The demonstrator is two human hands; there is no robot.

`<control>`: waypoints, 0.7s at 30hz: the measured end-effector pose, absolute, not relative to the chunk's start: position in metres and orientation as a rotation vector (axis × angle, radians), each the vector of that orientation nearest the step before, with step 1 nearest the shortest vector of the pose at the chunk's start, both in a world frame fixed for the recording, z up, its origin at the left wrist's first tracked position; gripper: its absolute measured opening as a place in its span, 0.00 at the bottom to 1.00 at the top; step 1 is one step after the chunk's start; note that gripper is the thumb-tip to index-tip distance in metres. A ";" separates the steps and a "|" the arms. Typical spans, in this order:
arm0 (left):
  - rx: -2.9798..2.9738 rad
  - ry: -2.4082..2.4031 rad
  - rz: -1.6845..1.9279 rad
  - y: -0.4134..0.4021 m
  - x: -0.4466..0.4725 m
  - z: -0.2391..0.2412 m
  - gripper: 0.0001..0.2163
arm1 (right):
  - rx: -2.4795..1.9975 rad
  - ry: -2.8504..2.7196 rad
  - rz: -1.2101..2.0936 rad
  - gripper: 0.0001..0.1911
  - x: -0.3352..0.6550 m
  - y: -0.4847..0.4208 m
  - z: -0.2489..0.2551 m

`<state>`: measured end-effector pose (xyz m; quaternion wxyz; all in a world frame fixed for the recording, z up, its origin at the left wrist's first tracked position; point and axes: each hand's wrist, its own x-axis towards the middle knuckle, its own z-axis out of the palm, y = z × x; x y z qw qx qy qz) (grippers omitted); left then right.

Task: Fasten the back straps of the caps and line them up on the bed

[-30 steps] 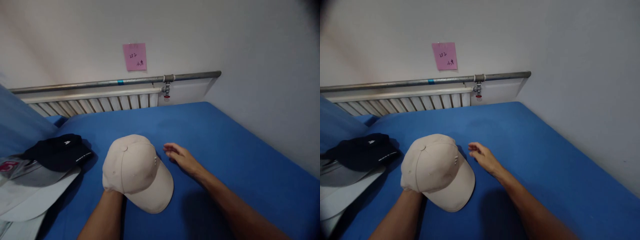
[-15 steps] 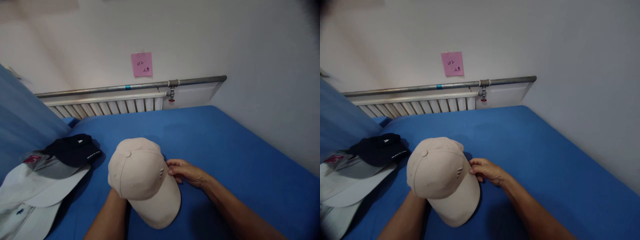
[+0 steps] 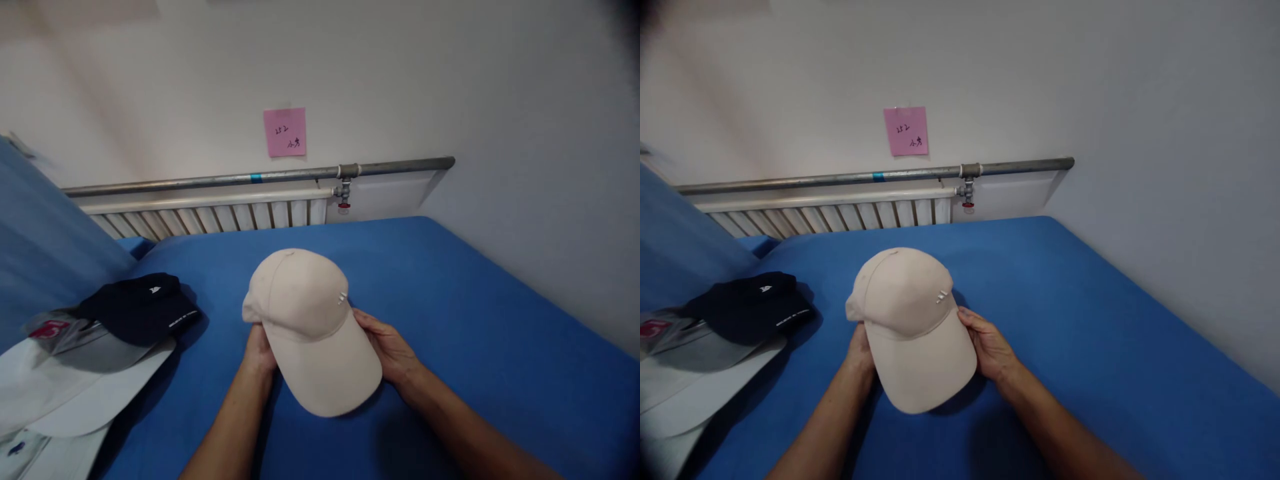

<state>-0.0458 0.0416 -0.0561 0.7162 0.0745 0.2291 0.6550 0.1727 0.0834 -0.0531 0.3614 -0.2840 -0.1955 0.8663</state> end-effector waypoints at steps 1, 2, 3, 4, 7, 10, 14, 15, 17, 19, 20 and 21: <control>0.134 0.527 1.477 0.044 -0.046 -0.054 0.14 | -0.742 -0.466 2.198 0.10 0.173 0.086 -0.052; 0.101 0.537 1.523 0.044 -0.045 -0.051 0.16 | -0.761 -0.430 2.171 0.09 0.174 0.088 -0.051; 0.073 0.533 1.578 0.044 -0.045 -0.047 0.18 | -0.785 -0.397 2.153 0.07 0.174 0.090 -0.050; 0.053 0.517 1.629 0.044 -0.045 -0.043 0.19 | -0.811 -0.370 2.144 0.06 0.175 0.091 -0.049; 0.050 0.451 1.650 0.039 -0.042 -0.031 0.21 | -0.873 -0.322 2.147 0.05 0.175 0.093 -0.048; 0.060 0.454 1.629 0.038 -0.039 -0.025 0.21 | -0.887 -0.326 2.164 0.05 0.175 0.093 -0.050; 0.058 0.529 1.680 0.044 -0.039 -0.030 0.17 | -0.875 -0.366 2.146 0.05 0.173 0.093 -0.055; 0.055 0.545 1.681 0.045 -0.039 -0.032 0.17 | -0.868 -0.381 2.128 0.05 0.173 0.093 -0.056; 0.052 0.549 1.664 0.047 -0.042 -0.036 0.17 | -0.847 -0.425 2.089 0.06 0.171 0.092 -0.056; 0.053 0.516 1.656 0.047 -0.045 -0.041 0.18 | -0.826 -0.484 2.064 0.09 0.170 0.089 -0.054; 0.058 0.497 1.662 0.047 -0.047 -0.043 0.18 | -0.822 -0.510 2.062 0.10 0.169 0.088 -0.052; 0.064 0.478 1.674 0.047 -0.049 -0.045 0.18 | -0.821 -0.526 2.063 0.11 0.169 0.086 -0.051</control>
